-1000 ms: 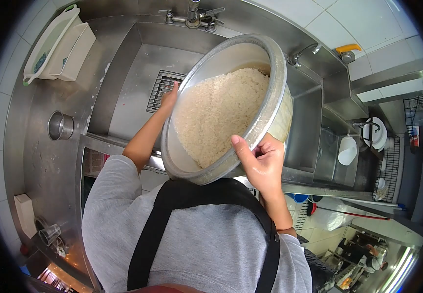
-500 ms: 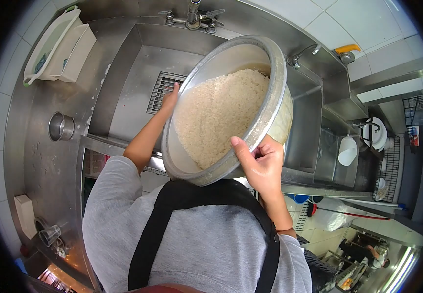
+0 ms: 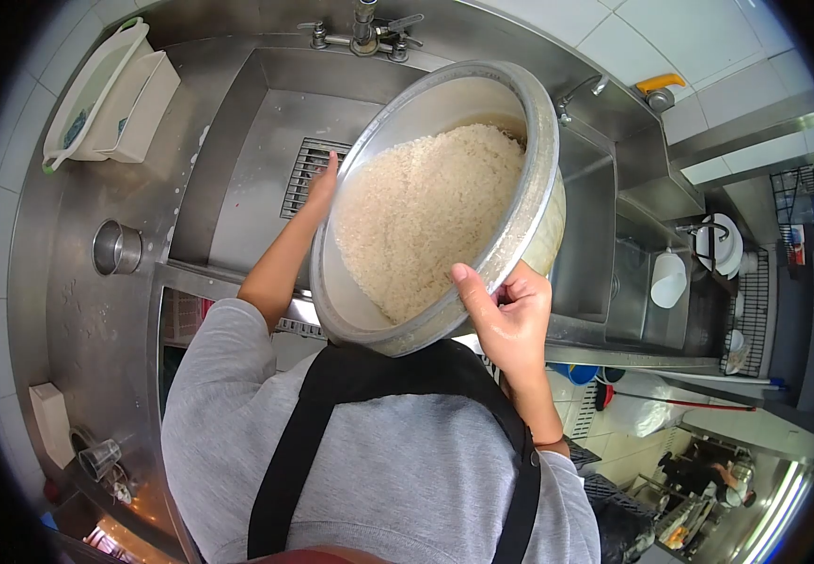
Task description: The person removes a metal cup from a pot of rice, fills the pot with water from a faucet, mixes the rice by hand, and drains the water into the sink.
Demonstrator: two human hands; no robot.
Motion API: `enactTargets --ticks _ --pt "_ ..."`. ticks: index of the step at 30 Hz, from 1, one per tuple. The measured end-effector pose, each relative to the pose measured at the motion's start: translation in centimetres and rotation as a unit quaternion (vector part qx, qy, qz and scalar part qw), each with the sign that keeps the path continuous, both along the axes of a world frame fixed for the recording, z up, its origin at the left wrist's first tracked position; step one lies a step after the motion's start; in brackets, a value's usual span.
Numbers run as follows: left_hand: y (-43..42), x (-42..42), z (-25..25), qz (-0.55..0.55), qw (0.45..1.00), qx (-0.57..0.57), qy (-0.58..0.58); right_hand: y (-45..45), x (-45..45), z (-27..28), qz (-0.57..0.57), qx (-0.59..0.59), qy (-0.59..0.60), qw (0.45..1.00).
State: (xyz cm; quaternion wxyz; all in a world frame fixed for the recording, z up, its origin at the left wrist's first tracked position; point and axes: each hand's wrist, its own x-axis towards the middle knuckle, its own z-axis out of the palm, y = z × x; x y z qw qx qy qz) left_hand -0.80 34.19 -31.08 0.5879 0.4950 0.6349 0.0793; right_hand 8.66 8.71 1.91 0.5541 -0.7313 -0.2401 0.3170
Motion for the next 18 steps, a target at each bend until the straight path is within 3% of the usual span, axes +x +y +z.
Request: enactTargets --ticks 18 --pt "0.4 0.0 -1.4 -0.023 0.999 0.028 0.003 -0.5 -1.2 0.1 -0.012 0.008 -0.010 1.000"
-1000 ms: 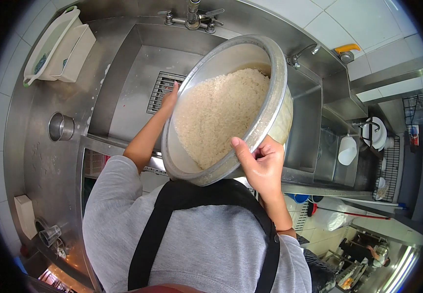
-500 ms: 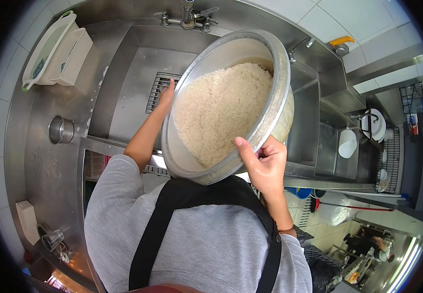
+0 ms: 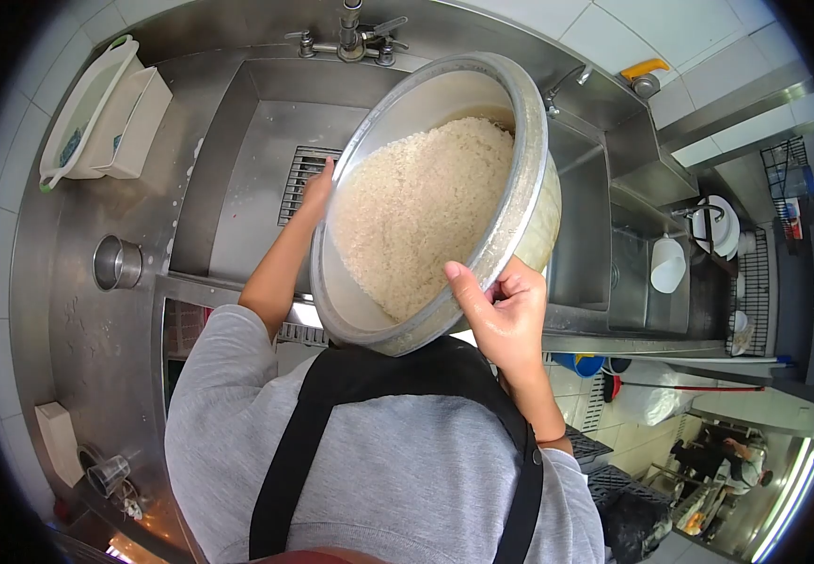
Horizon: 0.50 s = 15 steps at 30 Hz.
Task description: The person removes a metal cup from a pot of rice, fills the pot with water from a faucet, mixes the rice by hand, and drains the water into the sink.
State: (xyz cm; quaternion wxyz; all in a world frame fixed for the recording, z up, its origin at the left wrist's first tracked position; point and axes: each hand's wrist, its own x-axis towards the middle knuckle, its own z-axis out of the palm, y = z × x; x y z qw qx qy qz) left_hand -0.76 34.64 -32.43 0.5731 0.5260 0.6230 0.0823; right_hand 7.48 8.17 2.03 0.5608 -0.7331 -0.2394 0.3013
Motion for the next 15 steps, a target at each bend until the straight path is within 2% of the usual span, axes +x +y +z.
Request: enactTargets --ticks 2,4,15 --pt "0.0 -0.1 -0.3 -0.008 1.000 0.001 -0.013 0.1 0.0 0.1 0.004 -0.001 0.000 1.000" --pt "-0.2 -0.3 1.8 -0.019 1.000 -0.007 -0.021 0.2 0.1 0.0 0.003 0.001 -0.001 1.000" --pt "-0.5 -0.2 0.9 -0.042 0.999 -0.008 0.014 0.7 0.4 -0.3 0.014 -0.010 -0.006 1.000"
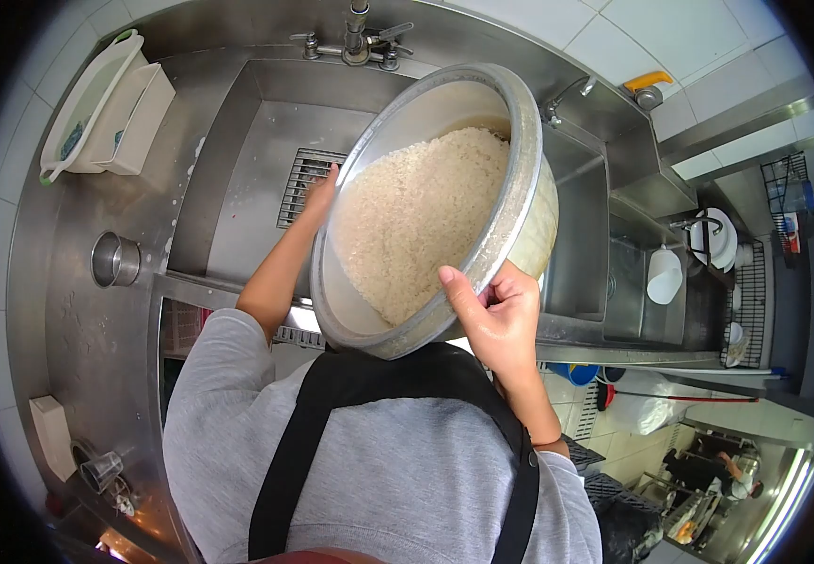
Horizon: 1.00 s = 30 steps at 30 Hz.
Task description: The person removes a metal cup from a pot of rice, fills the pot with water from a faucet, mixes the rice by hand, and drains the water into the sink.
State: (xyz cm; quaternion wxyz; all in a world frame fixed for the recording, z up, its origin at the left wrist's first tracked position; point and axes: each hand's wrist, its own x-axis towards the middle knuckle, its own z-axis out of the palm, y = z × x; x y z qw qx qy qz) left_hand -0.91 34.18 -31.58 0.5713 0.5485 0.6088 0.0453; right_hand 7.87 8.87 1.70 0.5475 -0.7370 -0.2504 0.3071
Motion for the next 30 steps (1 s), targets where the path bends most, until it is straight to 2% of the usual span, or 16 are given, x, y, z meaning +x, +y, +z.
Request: enactTargets --ticks 5,7,20,25,30 --pt "0.2 0.0 -2.3 -0.007 1.000 -0.006 -0.007 0.2 0.1 -0.1 0.005 0.005 -0.007 1.000" --pt "-0.1 0.2 -2.5 -0.001 1.000 0.028 0.004 0.2 0.1 -0.1 0.004 0.001 -0.004 1.000" --pt "0.1 0.1 -4.1 -0.024 0.999 0.035 -0.005 0.4 0.0 0.2 -0.001 -0.011 0.009 1.000" --pt "-0.4 0.2 -1.4 0.006 0.999 0.035 -0.001 0.3 0.0 0.3 -0.001 -0.004 0.017 1.000" --pt "0.0 0.0 -1.4 0.013 0.999 0.038 -0.031 -0.9 0.2 0.2 -0.018 -0.003 0.024 1.000"
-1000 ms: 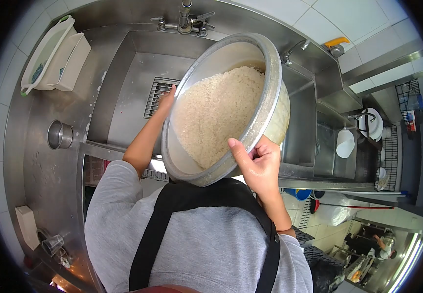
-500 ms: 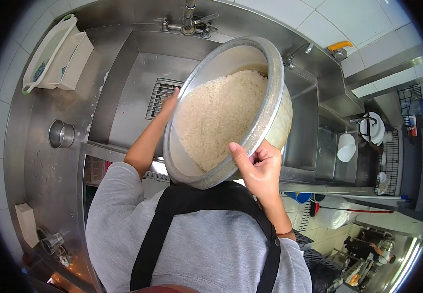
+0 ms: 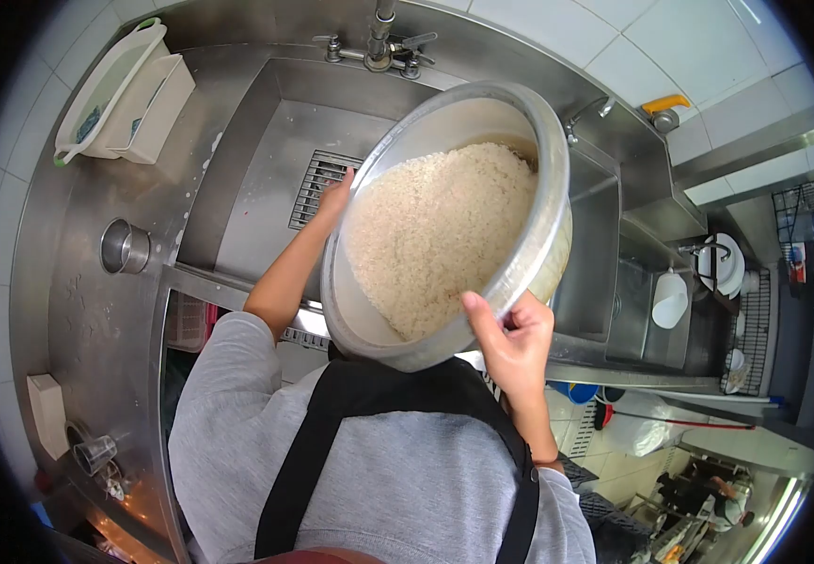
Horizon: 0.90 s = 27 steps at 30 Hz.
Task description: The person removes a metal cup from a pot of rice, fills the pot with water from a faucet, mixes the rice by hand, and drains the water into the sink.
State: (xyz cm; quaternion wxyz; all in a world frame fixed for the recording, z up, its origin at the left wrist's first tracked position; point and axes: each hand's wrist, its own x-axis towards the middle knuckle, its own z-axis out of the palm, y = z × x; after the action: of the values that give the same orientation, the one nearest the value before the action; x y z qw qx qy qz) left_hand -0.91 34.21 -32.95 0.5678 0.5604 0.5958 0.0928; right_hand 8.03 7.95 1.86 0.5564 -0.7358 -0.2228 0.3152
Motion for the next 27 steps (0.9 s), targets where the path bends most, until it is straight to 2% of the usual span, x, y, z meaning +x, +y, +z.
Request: enactTargets --ticks 2,4,8,10,15,18,21,23,25,27 --pt "0.2 0.1 1.4 0.016 1.000 0.018 -0.012 -1.5 0.8 -0.9 -0.032 0.002 0.005 0.999" --pt "0.4 0.3 2.7 0.013 0.999 -0.017 -0.040 -3.5 1.9 -2.3 -0.078 0.001 0.006 0.997" --pt "1.0 0.4 3.4 0.023 0.998 0.048 -0.024 -7.0 3.9 -5.0 -0.131 0.021 0.022 0.991" --pt "1.4 0.4 5.3 -0.034 0.996 0.075 -0.035 -8.0 5.1 -6.1 -0.164 0.044 0.075 0.983" --pt "1.7 -0.1 12.2 -0.073 0.990 0.116 -0.014 -10.3 8.1 -9.1 -0.239 0.053 0.152 0.958" --pt "1.0 0.2 14.7 -0.086 0.985 0.151 0.006 -12.9 11.0 -11.5 -0.198 0.022 0.163 0.966" --pt "0.0 0.3 15.7 -0.054 0.984 0.168 -0.034 -13.7 12.5 -12.9 -0.202 0.017 0.157 0.967" --pt "-0.4 0.5 16.1 -0.043 0.984 0.164 -0.051 -15.2 14.5 -12.8 -0.117 -0.130 0.193 0.965" --pt "-0.8 1.0 16.7 -0.038 0.980 0.191 -0.043 -14.7 16.1 -13.0 -0.094 -0.159 0.177 0.967" --pt "-1.3 1.6 17.1 -0.033 0.976 0.212 -0.034 -14.2 18.0 -12.6 -0.054 -0.257 0.075 0.962"
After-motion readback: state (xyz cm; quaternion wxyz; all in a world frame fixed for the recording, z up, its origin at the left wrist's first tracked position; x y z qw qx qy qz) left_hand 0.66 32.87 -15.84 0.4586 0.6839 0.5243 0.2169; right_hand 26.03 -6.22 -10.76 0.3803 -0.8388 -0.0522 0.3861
